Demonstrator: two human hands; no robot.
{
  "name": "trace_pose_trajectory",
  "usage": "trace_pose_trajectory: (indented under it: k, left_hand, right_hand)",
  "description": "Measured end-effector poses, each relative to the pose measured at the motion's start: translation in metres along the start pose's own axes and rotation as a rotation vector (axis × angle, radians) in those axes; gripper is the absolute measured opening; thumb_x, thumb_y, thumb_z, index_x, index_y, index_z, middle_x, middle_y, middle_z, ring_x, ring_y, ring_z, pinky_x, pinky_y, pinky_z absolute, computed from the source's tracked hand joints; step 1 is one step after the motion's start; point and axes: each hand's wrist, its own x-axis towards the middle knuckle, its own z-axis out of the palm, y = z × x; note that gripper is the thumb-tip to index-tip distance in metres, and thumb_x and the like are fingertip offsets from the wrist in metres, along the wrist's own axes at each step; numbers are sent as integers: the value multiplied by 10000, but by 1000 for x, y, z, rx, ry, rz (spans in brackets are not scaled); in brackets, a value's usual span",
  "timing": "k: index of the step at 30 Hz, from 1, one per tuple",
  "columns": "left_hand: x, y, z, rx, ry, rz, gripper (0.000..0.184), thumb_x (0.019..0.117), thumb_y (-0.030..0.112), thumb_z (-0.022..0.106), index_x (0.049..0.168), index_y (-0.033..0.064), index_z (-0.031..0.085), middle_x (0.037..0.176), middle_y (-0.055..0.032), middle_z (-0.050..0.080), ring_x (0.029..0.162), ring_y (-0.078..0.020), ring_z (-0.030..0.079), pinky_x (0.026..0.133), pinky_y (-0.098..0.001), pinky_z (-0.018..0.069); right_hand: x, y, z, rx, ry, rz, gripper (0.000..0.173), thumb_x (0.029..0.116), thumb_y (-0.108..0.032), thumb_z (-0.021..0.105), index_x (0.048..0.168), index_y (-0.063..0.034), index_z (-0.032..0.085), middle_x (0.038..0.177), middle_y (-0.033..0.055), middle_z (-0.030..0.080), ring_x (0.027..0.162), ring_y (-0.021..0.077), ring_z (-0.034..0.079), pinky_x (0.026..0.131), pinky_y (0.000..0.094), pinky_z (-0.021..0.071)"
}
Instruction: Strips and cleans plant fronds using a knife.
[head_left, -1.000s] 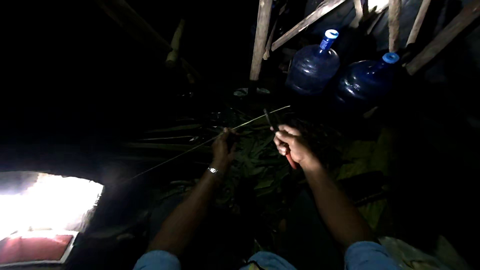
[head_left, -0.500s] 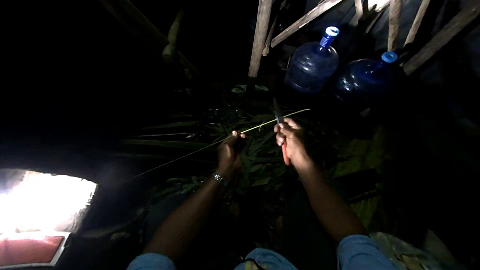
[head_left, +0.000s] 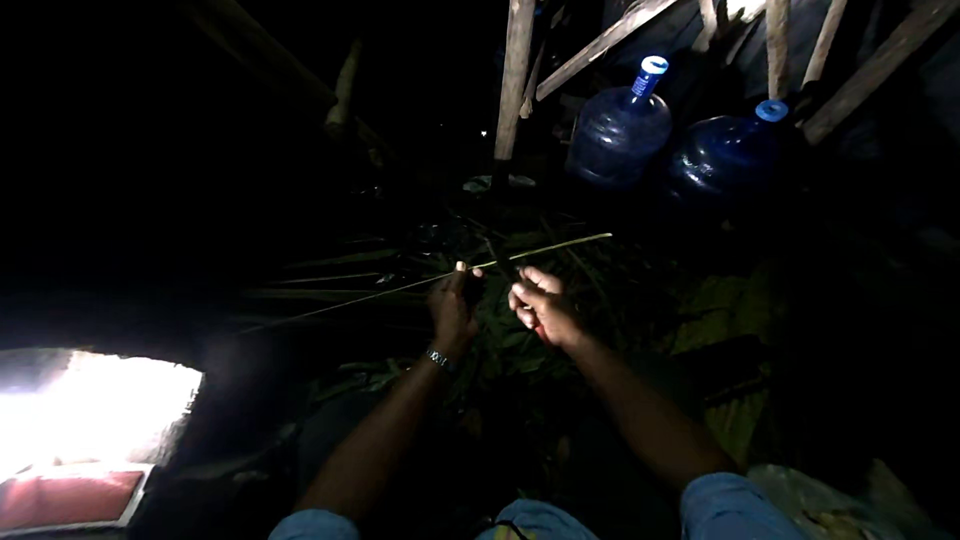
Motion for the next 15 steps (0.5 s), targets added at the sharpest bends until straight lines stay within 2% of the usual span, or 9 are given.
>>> trace_pose_trajectory:
  k: [2, 4, 8, 11, 15]
  left_hand:
    - [-5, -2, 3, 21, -2, 13, 214, 1066, 168, 541, 995, -12, 633, 798, -75, 701, 706, -157, 696, 698, -307, 610]
    - [-10, -5, 6, 37, -5, 4, 218, 1064, 163, 540, 978, -15, 632, 771, -76, 690, 660, -143, 678, 640, -287, 597]
    - [-12, -6, 7, 21, -17, -46, 231, 1065, 174, 539, 989, -17, 644, 783, -88, 693, 674, -159, 677, 652, -304, 595]
    - [-9, 1, 4, -57, -1, -65, 183, 1070, 174, 523, 1098, 6, 588, 860, -89, 661, 714, -183, 667, 689, -341, 601]
    - [-1, 7, -2, -89, -14, -36, 171, 1072, 193, 526, 1035, 44, 601, 854, -59, 670, 716, -152, 675, 683, -299, 603]
  right_hand:
    - [2, 8, 15, -53, 9, 22, 282, 1048, -45, 497, 1321, 9, 545, 821, 48, 637, 543, 45, 495, 490, 182, 407]
    - [4, 14, 20, -52, 45, -35, 330, 1036, -30, 512, 1364, 6, 522, 891, 64, 662, 571, 48, 519, 510, 188, 426]
    - [4, 11, 20, 118, 102, -85, 259, 1019, 23, 469, 1267, -15, 532, 767, 56, 629, 488, 38, 473, 465, 170, 407]
    - [6, 1, 2, 166, 172, -124, 195, 1035, 0, 440, 1192, -52, 544, 763, 40, 617, 470, 39, 463, 449, 172, 415]
    - [10, -12, -27, 195, 306, -205, 244, 1040, 25, 404, 1219, -83, 529, 760, 46, 606, 450, 59, 464, 427, 181, 423]
